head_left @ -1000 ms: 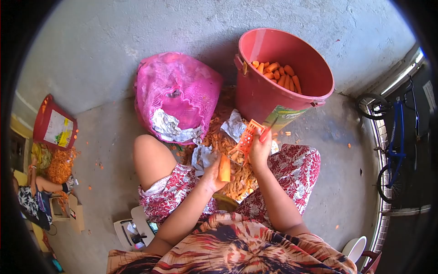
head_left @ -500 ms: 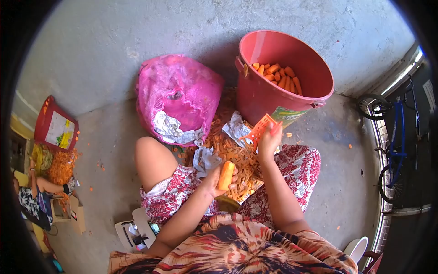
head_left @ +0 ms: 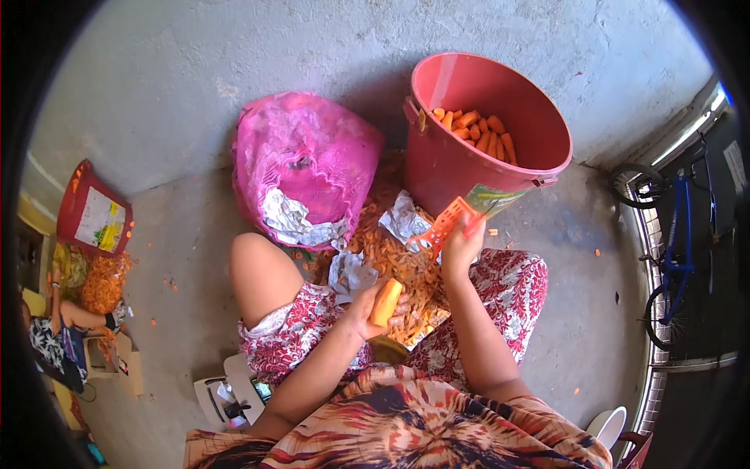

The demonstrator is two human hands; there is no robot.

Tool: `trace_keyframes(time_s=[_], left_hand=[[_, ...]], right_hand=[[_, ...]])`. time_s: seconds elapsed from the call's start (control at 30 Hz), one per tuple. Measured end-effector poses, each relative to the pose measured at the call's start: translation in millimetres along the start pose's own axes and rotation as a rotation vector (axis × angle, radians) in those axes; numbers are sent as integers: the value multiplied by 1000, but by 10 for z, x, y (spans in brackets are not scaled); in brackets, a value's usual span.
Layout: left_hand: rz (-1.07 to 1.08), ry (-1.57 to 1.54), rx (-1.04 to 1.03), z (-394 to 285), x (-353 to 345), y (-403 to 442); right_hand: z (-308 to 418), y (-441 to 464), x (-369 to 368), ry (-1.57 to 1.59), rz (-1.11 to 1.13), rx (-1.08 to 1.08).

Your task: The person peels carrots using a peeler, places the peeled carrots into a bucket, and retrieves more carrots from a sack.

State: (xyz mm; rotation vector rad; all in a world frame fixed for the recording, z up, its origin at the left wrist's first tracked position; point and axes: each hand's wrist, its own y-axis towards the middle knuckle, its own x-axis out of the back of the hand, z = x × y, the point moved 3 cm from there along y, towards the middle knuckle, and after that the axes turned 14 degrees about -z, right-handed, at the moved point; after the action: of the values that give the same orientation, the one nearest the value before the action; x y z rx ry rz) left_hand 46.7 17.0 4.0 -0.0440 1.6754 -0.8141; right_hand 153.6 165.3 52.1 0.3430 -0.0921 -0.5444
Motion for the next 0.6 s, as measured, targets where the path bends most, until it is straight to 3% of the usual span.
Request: trace_keyframes(time_s=[0.1,0.17,0.27,0.37,0.5,0.6], left_hand=[[-188,-14,-92,-37,-10,20],[-296,34,-209,-61,-80,8],[-87,36,-143,-105,104,74],[-237,111,-196,-99,-31,2],[-248,27,-295,-135,73,116],[-38,77,-247,-142,64,48]], right_hand=[[59,-187,6,-3,83,60],[26,-274,-7,44,187,-92],[141,-371,-18,92,287,-222],[113,-495,-32,160,393,-280],[190,-560,-27,108,528,-279],[157,-579,-32,82,559,-306]])
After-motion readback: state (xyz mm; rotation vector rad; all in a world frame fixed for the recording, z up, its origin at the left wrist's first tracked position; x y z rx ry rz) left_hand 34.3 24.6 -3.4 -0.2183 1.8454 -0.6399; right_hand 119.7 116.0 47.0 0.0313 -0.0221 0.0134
